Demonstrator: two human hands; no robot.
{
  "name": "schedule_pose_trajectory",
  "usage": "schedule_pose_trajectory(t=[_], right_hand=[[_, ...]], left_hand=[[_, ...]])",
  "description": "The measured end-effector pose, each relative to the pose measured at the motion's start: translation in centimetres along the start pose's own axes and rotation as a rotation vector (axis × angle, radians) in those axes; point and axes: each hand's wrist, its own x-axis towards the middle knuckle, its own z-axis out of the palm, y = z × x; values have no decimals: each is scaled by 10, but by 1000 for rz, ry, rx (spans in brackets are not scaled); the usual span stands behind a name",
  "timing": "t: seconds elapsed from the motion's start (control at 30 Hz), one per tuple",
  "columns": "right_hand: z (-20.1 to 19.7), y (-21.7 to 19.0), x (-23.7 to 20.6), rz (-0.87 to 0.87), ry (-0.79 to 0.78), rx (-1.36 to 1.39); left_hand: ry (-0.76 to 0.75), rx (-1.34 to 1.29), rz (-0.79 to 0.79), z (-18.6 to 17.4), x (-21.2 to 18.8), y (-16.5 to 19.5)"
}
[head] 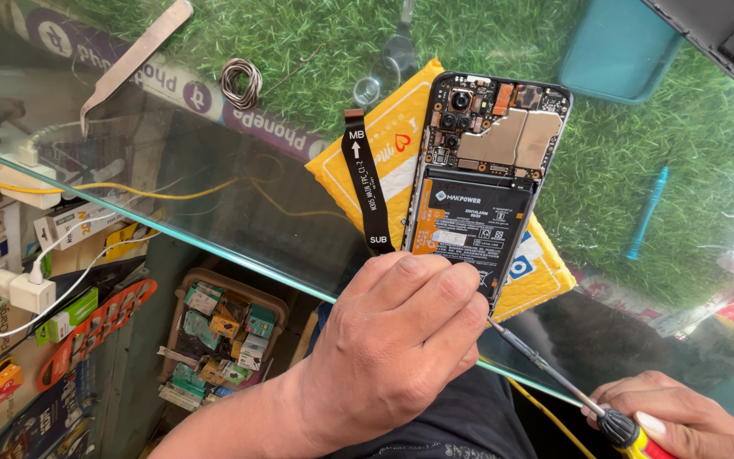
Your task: The person uses a screwdriver to pry and lift a flexible ribbon cable from the motherboard of a disassembled smartphone. The person holds the phone steady with one hand while working the tool under the cable with the other, then lifts the cable away from the board.
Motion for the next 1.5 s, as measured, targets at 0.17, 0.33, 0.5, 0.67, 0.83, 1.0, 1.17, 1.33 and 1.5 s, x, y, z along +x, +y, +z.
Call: schedule_pose_trajectory(t=[0.17, 0.33, 0.5, 0.67, 0.83, 1.0, 1.17, 1.33, 1.5], right_hand=[[-2, 1, 1, -14, -6, 6], [-7, 2, 2, -26, -64, 20], [-7, 2, 1, -50, -57, -13], [-14, 4, 1, 4, -128, 119], [-20, 12, -3, 10, -178, 135], [-23, 18, -12, 60, -176, 150], [-17, 21, -16, 69, -126, 64], [-16, 19, -16, 73, -108, 108], [-24, 20, -13, 81, -172, 166]], left_hand=[[0, 1, 2, 0, 0, 0], [5, 5, 5, 1, 0, 0], [3, 3, 7, 0, 0, -1], [8, 10, 7, 0, 0, 0], [16, 16, 6, 1, 0, 0], [15, 16, 8, 1, 0, 0], [13, 9, 7, 1, -1, 0], [10, 2, 8, 1, -1, -1], [12, 5, 6, 1, 0, -1]])
